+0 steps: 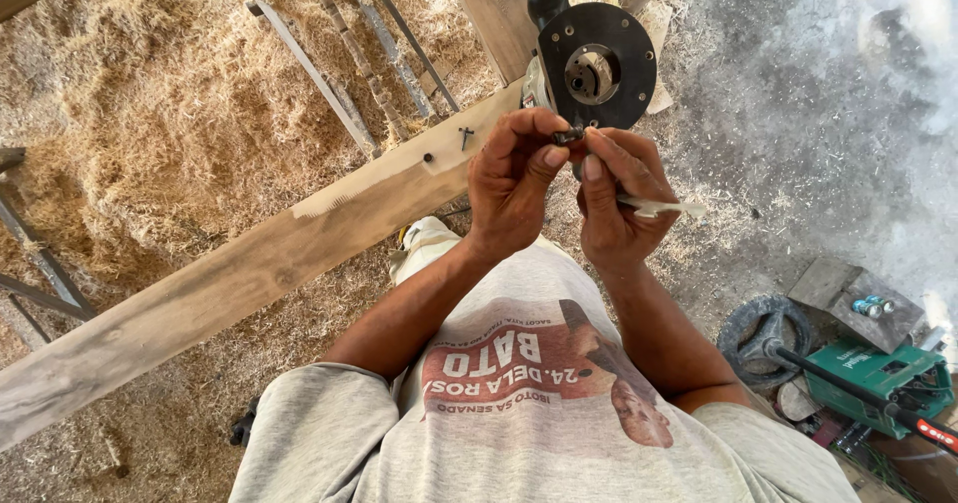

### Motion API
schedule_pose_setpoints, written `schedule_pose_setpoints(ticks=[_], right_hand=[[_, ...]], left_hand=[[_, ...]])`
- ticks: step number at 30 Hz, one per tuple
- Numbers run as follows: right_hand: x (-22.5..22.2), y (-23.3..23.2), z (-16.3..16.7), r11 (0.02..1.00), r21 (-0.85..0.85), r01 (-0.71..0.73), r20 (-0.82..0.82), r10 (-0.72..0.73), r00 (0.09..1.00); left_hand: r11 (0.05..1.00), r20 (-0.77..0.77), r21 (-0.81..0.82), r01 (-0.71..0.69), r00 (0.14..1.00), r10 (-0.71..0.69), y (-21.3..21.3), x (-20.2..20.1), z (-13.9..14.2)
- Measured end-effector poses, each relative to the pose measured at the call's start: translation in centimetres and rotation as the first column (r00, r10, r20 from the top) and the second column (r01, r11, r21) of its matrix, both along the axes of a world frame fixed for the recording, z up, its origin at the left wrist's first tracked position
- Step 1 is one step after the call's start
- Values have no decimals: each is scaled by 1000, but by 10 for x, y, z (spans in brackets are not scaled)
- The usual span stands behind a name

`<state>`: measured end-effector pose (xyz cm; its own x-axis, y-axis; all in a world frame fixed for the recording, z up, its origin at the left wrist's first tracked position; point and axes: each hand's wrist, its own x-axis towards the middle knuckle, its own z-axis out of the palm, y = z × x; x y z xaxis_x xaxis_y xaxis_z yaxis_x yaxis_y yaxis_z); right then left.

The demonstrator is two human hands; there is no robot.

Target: The person uses an electric router to shape the edge of a wooden beam, then stops and uses a wrench to loosen the router's collet, removes the bit, and fits a different bit, tightening it by hand and with the wrench.

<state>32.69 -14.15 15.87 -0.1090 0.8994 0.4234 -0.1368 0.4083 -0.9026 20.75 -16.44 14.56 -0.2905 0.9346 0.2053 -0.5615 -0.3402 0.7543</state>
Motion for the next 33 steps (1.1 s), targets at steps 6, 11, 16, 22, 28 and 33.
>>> schedule_pose_setpoints(ticks=[6,11,16,22,28,33], right_hand=[[-1,8,-1,985,-98,-139,-61,134,989],[-1,22,1,949,-183,-255,-9,258,966],[-3,28,0,970,-151,-188,275,224,935],[-9,34,1,955,-86,-284,211,296,932],[-11,31,7,917,-228,-326,83,352,932],[-18,25,4,947,-206,-248,191,287,939]], left_hand=[[994,0,105,5,1000,-5,19,-32,5],[991,-85,65,-116,989,122,26,-82,0],[997,321,-52,52,946,-33,21,-90,-14],[985,458,-151,85,889,-6,19,-101,-27],[984,491,-139,113,871,-31,18,-100,-41],[978,532,-103,179,841,-98,19,-94,-46]])
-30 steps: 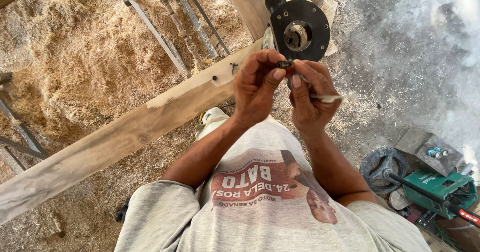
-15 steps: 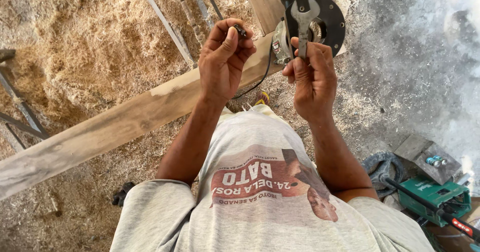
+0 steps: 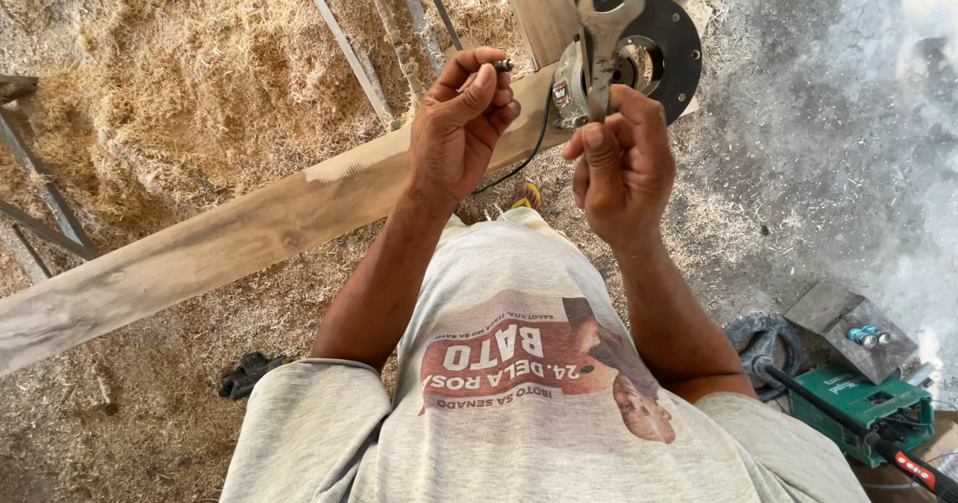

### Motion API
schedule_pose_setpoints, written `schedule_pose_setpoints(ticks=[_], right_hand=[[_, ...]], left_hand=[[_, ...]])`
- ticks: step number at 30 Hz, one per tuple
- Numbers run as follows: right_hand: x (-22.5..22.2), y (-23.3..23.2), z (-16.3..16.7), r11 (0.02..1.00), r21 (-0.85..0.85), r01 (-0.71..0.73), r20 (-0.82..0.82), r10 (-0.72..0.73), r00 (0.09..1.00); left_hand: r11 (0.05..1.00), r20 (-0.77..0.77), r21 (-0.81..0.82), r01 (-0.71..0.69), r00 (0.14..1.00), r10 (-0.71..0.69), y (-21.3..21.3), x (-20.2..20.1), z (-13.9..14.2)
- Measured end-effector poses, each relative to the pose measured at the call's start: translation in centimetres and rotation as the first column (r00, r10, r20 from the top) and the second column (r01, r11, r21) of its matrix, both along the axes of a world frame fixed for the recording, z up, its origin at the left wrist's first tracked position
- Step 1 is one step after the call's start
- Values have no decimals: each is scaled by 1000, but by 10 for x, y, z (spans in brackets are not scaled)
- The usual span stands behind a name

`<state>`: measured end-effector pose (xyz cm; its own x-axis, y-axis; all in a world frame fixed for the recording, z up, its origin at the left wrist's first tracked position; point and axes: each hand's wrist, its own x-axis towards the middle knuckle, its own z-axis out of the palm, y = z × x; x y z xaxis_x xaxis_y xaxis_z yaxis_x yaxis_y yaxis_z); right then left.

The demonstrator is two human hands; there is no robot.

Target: The person uses an electric router to shape the edge of a wooden beam, then stops and uses a wrench to loosen the router's collet, removes the bit, and fits a different bit, tightening it by hand and with the wrench.

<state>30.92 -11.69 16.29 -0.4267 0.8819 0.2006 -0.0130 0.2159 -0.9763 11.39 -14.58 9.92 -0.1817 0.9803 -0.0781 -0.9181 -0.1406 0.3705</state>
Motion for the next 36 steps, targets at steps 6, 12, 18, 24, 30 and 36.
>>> schedule_pose_setpoints(ticks=[6,12,18,24,30,36], right_hand=[[-1,-6,-4,957,290,7,152,-54,987],[-8,-8,-15,858,509,65,148,-161,976],[-3,-6,-23,830,541,137,13,-172,985],[2,-12,-13,736,675,46,230,-269,935],[6,-19,1,824,543,161,53,-224,973],[2,-21,3,805,577,135,56,-204,977]], left_hand=[[997,-59,-28,76,995,-78,-3,2,5],[994,-129,42,99,987,-93,-7,8,14],[993,-145,82,86,987,-73,-9,12,18],[992,-216,113,61,976,-35,-11,17,25],[993,-232,107,56,972,-29,-18,18,32],[984,-295,174,23,955,30,-18,20,35]])
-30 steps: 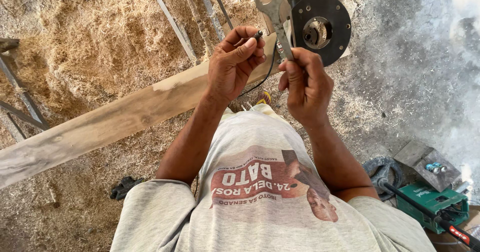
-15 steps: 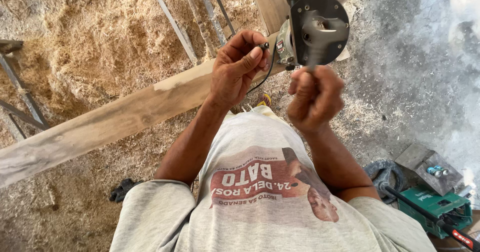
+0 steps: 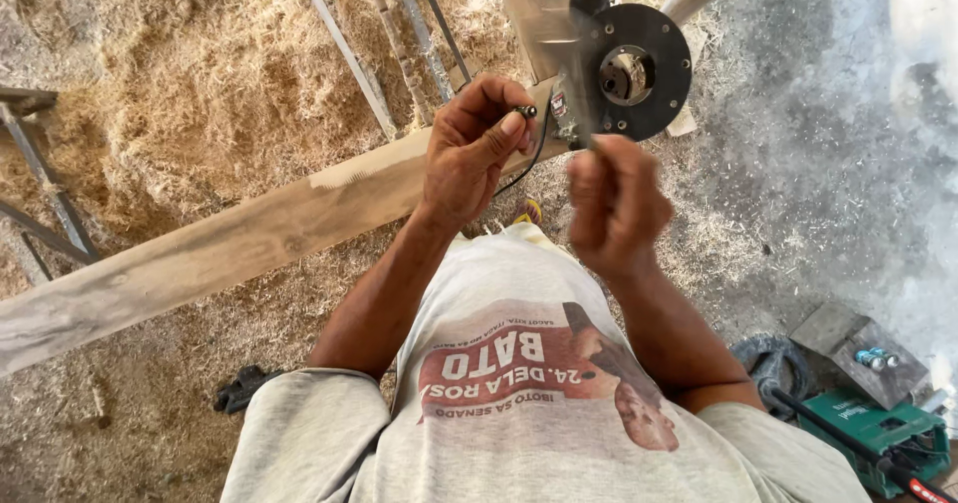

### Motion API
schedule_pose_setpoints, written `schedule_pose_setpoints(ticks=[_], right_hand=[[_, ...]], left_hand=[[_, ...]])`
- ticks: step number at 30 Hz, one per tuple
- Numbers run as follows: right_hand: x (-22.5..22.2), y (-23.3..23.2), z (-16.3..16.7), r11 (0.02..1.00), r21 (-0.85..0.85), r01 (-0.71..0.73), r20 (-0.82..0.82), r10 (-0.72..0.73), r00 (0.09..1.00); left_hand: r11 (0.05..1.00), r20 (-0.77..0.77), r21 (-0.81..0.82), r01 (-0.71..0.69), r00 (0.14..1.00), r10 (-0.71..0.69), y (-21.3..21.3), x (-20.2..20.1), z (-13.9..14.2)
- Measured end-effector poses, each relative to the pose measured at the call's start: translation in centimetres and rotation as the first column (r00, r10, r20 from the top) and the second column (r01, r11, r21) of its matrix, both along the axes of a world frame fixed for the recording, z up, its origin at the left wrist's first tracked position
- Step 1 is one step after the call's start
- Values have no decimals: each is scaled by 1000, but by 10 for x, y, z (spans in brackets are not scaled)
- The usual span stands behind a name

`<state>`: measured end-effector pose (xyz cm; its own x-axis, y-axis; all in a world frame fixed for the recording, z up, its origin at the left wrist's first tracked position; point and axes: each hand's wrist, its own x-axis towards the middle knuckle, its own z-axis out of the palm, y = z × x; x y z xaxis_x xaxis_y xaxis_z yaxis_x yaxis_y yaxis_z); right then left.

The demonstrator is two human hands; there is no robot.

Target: The person uses an electric router to shape the edge of a wooden beam, then stops and uses a wrench to loosen the router's collet, removes the bit, and fits a different bit, tightening it by hand and with the wrench.

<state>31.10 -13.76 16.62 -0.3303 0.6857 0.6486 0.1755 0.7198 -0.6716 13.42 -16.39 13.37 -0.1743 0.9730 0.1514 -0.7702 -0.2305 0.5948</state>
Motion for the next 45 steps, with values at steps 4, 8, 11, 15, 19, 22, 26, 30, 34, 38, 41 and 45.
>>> schedule_pose_setpoints(ticks=[4,8,11,15,19,22,26,30,34,38,41,45], right_hand=[[-1,-3,-1,994,-87,-63,-170,47,984],[-2,-4,-2,999,48,3,87,-7,996],[-5,-3,-4,997,-77,-31,-251,11,968],[-7,-5,-4,999,44,24,32,-26,999],[-3,-12,0,991,-135,-26,-207,-3,978],[-4,-14,-2,998,-56,-22,-287,5,958],[-5,-12,-10,999,30,30,29,-31,999],[-4,-9,-16,999,-50,-9,-270,-4,963],[-3,-13,-16,995,-88,56,190,-39,981],[1,-12,-8,841,-469,-270,-406,66,911],[6,5,-3,667,-541,-512,-644,63,763],[10,18,-3,617,-536,-576,-674,98,732]], left_hand=[[999,-35,-21,-29,999,28,-2,2,1],[994,-106,-24,-110,989,107,-3,7,1],[988,-195,-27,-154,970,146,-4,9,3],[983,-201,3,-183,963,179,-5,13,5],[978,-243,-2,-208,949,202,-5,15,6],[977,-235,-43,-208,953,192,-8,20,6],[978,-204,-16,-210,958,202,-8,24,6],[979,-230,-71,-189,958,169,-11,26,8],[979,-261,-14,-206,945,195,-10,29,18],[903,-712,95,-418,606,355,-17,34,33],[818,-841,275,-506,285,459,-18,34,41],[782,-836,383,-492,176,520,-16,31,46]])
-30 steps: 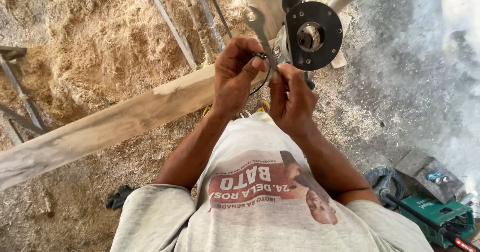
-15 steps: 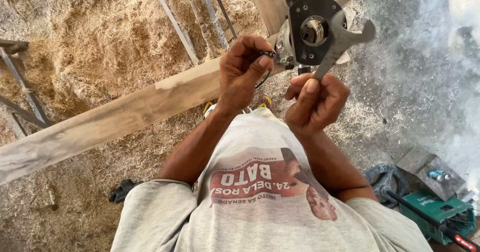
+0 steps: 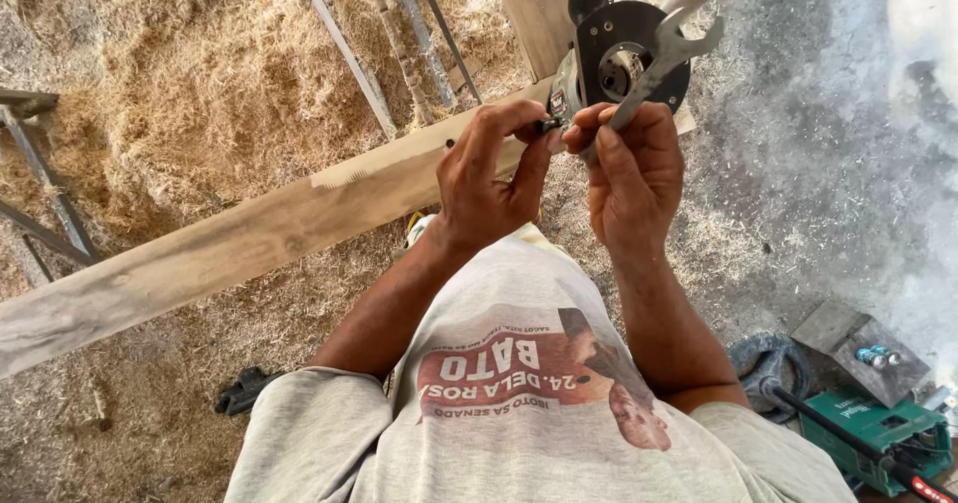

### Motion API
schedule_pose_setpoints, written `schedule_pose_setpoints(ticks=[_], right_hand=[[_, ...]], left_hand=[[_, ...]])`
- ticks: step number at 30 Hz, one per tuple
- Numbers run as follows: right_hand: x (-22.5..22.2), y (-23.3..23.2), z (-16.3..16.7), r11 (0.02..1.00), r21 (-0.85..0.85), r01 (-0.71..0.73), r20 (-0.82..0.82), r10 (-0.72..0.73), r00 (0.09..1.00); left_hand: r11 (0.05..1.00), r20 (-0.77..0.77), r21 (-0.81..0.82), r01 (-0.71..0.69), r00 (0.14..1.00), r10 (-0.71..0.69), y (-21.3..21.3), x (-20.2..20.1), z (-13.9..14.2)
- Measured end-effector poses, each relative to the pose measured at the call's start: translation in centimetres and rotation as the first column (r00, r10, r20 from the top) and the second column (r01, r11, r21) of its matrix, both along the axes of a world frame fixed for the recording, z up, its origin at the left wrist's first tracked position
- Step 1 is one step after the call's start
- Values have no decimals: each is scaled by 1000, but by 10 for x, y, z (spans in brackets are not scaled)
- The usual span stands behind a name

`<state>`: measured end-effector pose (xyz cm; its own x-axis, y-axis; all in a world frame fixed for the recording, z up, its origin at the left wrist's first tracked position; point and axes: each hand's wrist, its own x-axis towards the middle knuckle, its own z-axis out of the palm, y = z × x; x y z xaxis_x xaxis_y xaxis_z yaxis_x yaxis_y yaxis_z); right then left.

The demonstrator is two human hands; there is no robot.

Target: The person uses an electric router to shape the edge of a wooden beam, then stops and uses a wrench to loosen the router's collet, removes the bit, and fits a different bit, tightening it by hand and with the wrench.

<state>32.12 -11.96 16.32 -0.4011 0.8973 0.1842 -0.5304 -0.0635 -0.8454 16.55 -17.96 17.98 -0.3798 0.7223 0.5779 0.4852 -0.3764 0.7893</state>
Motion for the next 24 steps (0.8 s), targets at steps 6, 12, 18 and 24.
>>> schedule_pose_setpoints(ticks=[6,12,18,24], right_hand=[[-1,2,2,995,105,-4,58,-2,998],[2,5,25,852,523,-6,489,-294,821],[2,14,50,598,791,-127,478,-476,738],[5,8,63,486,857,-173,466,-585,664]], left_hand=[[998,-105,56,11,994,-5,0,-4,6],[998,-124,45,48,991,-42,-1,-8,11],[989,-82,23,145,986,-143,-5,-15,17],[987,-104,40,158,983,-153,-4,-17,25]])
